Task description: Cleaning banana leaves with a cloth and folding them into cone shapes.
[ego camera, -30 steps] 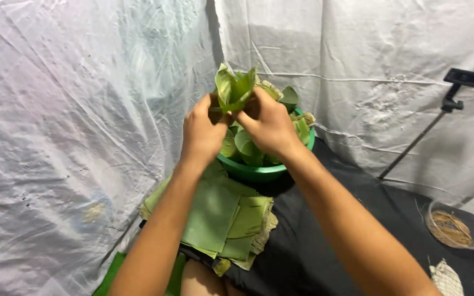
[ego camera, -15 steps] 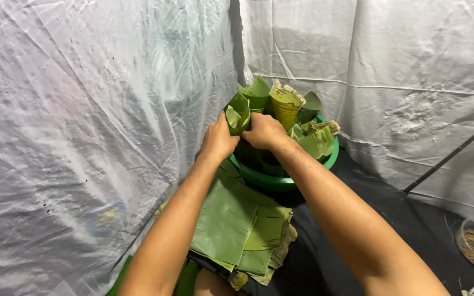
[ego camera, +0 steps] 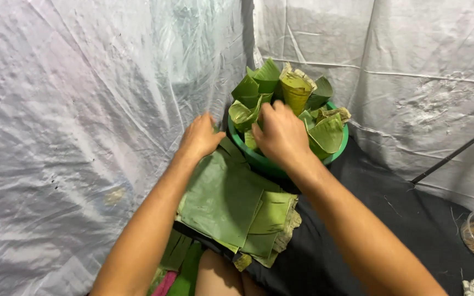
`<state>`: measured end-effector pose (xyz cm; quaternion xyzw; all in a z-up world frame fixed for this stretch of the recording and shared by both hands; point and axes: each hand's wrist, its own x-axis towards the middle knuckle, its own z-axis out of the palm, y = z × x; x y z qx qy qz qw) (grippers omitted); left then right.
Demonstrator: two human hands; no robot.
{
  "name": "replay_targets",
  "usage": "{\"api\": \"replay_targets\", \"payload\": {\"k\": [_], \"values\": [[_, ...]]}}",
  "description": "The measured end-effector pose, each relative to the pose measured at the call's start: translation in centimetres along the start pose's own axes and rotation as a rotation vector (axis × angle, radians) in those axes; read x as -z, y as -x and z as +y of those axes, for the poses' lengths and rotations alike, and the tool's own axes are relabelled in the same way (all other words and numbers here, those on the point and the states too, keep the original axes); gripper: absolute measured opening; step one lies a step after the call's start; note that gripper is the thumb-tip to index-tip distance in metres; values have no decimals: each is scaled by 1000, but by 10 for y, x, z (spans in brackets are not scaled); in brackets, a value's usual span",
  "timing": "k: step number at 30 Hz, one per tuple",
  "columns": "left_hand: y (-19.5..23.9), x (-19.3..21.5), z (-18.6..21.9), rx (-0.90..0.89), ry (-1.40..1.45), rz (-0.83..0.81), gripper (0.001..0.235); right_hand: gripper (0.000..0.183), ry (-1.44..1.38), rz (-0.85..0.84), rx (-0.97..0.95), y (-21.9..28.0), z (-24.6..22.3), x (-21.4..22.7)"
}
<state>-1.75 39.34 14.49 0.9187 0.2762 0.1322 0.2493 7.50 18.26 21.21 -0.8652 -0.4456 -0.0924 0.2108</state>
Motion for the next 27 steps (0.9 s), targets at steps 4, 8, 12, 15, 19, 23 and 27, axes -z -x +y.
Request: {"api": "replay_targets", "payload": {"k": [4,8,12,15,19,23,27], "values": [[14,-21,-55,168,-200,-163,40,25,-149,-239,-187,57,-11,-7],[38,-46,-95,271,-243,-237,50,31,-266,-435,-409,102,3,-57],[60,-45,-88,346,-87,-192,59,51,-366,-387,-473,123,21,-110],[63,-54,-90,385,-65,-157,54,53,-393,-271,-562,127,21,-123],[71,-52,-82,376,0,-113,40,44,-477,-171,-574,132,7,-108],[69,-59,-82,336,73,-35,25,42,-684,-34,-631,133,18,-120],[64,-69,-84,356,291,4,23,32,-918,141,-705,133,46,-133]]}}
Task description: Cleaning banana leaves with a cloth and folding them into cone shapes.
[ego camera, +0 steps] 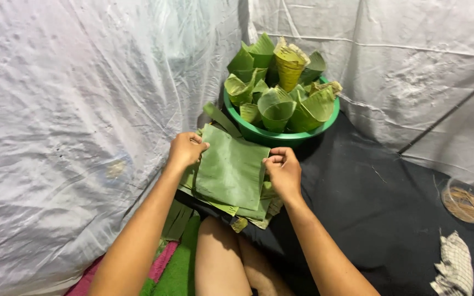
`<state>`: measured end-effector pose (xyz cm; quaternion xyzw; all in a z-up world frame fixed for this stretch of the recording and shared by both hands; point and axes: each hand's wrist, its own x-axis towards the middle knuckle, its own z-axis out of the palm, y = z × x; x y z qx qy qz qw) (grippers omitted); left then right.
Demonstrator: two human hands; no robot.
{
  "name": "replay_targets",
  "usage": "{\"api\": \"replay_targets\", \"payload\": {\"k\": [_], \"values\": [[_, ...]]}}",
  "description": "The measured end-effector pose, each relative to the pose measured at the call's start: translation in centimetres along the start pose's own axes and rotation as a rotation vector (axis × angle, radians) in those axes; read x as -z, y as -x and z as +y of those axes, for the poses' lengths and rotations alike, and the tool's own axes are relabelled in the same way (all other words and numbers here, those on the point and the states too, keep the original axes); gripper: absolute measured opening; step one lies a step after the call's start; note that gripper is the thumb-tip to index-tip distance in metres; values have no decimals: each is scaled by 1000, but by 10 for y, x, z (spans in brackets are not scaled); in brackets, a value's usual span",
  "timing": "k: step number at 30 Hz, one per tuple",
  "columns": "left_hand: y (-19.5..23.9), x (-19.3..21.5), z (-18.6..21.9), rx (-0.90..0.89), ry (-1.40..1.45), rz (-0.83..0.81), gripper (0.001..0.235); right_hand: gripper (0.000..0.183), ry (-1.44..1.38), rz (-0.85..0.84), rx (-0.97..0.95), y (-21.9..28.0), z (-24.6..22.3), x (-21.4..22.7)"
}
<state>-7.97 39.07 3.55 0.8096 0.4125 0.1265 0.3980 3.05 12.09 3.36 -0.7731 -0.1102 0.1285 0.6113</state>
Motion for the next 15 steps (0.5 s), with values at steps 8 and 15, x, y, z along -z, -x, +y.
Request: {"api": "replay_targets", "payload": {"k": [8,15], "values": [[26,-41,32,-11,260,-212,33,18,-124,120,19,-4,17,78],[69,-152,77,-94,306,-492,21,17,21,273,-9,20,59,195]]}}
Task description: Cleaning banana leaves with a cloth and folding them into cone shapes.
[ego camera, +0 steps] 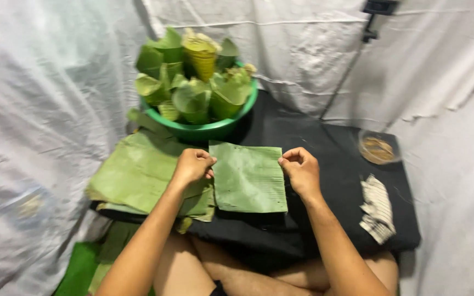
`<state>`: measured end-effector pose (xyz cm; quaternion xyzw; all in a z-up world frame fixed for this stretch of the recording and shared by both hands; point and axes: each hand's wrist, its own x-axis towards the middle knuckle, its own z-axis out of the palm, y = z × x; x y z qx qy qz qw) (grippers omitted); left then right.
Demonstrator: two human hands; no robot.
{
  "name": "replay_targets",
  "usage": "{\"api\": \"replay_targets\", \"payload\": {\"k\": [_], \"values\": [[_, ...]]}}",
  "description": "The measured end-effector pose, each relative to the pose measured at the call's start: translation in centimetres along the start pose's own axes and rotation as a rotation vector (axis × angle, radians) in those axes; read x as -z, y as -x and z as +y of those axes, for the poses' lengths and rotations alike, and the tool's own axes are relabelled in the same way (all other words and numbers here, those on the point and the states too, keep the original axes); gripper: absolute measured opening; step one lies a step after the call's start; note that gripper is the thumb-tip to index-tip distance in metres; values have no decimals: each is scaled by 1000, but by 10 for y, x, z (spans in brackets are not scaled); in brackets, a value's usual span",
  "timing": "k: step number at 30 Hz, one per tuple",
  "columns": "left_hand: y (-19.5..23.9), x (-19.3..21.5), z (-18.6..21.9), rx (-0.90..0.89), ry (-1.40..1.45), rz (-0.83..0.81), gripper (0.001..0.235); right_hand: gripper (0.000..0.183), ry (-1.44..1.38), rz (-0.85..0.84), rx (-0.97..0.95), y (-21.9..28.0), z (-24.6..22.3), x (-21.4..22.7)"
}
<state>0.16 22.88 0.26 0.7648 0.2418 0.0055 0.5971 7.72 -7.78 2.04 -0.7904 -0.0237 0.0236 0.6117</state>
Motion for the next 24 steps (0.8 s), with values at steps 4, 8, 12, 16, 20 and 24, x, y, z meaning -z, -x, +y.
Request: {"api": "replay_targets", "payload": {"k": [4,8,12,16,20,24], "values": [[-3,-74,18,-24,-33,-96,22,18,9,120,-32,0,33,66],[4,-129,42,-39,-145,-163,21,17,104,183,-101,5,54,120],[4,-168,44,-50,-242,-173,18,18,84,251,-117,21,50,141],[16,-180,49,-67,-322,-161,21,16,87,251,-115,28,48,148],[59,-169,80,-246,-511,-30,32,28,486,333,288,51,32,160],[85,-161,71,-710,-805,51,48,29,918,431,397,67,53,172]]}}
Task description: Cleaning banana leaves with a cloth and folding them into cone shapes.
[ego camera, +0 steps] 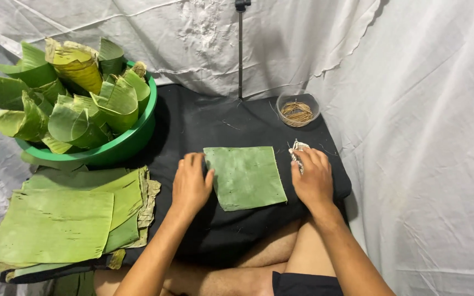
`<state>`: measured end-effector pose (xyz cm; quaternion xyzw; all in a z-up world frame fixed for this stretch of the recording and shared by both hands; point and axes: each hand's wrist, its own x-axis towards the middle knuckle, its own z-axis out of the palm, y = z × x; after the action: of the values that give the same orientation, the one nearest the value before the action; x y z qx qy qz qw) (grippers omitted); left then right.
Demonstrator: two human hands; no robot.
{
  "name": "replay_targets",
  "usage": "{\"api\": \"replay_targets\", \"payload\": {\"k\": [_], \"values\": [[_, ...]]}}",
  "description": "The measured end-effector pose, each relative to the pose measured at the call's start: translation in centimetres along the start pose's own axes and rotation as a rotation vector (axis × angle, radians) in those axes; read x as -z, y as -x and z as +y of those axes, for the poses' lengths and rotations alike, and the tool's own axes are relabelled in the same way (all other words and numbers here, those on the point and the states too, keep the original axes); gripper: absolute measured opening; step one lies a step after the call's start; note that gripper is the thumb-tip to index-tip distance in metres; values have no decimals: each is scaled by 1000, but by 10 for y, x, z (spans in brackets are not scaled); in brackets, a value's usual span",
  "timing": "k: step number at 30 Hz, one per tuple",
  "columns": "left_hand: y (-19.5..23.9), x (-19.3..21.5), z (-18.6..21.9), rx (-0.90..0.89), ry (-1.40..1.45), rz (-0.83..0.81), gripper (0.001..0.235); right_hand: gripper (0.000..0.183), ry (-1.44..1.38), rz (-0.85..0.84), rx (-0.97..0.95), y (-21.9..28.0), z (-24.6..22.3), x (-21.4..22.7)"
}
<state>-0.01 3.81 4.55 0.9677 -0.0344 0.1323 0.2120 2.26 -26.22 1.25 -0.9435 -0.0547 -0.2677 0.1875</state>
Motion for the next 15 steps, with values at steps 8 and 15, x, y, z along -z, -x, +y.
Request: {"api": "replay_targets", "payload": {"k": [8,15], "values": [[31,6,-4,-159,-103,-304,60,33,-143,-78,133,13,24,7],[31,6,-6,-156,-89,-286,66,30,-85,66,64,-11,15,-6]]}}
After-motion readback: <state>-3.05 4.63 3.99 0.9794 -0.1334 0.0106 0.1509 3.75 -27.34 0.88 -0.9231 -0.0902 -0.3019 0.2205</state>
